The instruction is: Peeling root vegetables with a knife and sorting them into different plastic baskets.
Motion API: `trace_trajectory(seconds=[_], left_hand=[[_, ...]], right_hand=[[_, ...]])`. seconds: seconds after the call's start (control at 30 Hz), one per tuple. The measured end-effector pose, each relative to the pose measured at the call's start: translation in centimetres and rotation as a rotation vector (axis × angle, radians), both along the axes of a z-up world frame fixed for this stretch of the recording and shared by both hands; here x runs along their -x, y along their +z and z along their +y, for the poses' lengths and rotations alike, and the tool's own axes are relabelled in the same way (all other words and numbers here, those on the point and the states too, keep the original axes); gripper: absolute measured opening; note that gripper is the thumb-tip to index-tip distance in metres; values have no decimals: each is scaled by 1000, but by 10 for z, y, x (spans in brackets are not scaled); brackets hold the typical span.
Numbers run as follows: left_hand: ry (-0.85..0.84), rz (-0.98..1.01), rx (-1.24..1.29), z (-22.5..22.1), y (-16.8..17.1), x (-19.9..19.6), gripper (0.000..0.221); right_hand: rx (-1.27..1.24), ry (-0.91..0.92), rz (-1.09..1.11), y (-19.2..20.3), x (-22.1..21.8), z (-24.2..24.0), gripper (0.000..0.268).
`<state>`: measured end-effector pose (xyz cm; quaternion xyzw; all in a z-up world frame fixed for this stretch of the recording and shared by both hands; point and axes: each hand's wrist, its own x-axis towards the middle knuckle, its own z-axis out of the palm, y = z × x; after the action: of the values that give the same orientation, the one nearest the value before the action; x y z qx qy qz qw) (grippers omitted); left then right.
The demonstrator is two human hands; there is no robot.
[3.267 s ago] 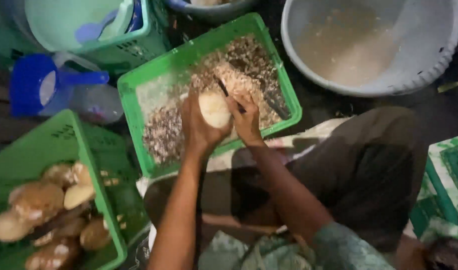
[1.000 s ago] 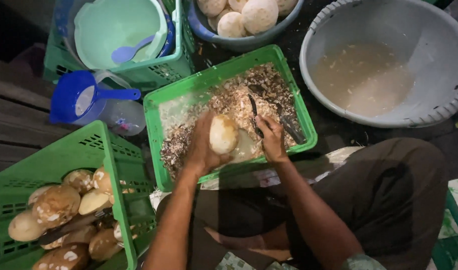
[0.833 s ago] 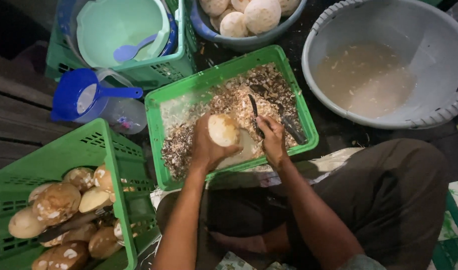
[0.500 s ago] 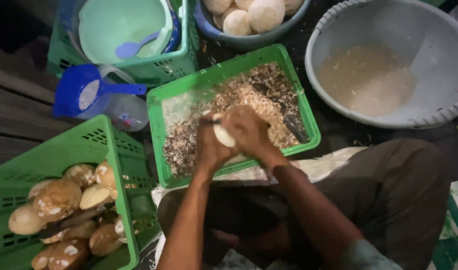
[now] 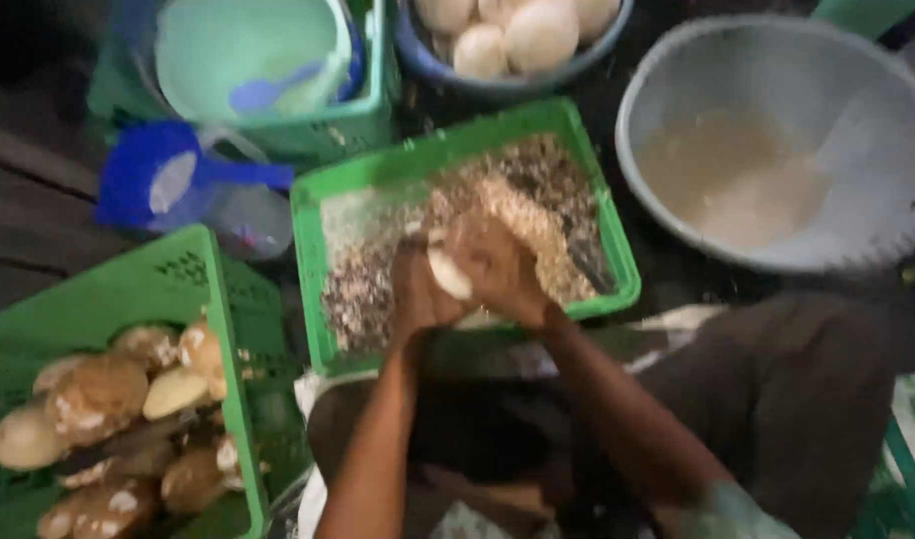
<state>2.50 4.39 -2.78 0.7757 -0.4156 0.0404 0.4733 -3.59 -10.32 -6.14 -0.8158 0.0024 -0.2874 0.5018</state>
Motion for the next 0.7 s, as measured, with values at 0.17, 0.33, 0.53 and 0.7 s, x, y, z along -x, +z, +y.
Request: trace_trajectory(seconds=[0.17, 0.33, 0.53, 0.7], left_hand=[[127, 134, -281, -3, -46, -30, 117], [134, 201, -220, -6, -3, -6, 104], [209, 173, -346, 13, -122, -40, 96], [302, 128, -463, 14, -140, -43, 88]], right_hand=[[-219, -4, -105, 3, -4, -8, 17], [-222, -137, -34, -43, -11, -11, 12], [-292, -317, 162, -54, -3, 13, 23], [-404, -96, -35, -44, 7, 14, 18]])
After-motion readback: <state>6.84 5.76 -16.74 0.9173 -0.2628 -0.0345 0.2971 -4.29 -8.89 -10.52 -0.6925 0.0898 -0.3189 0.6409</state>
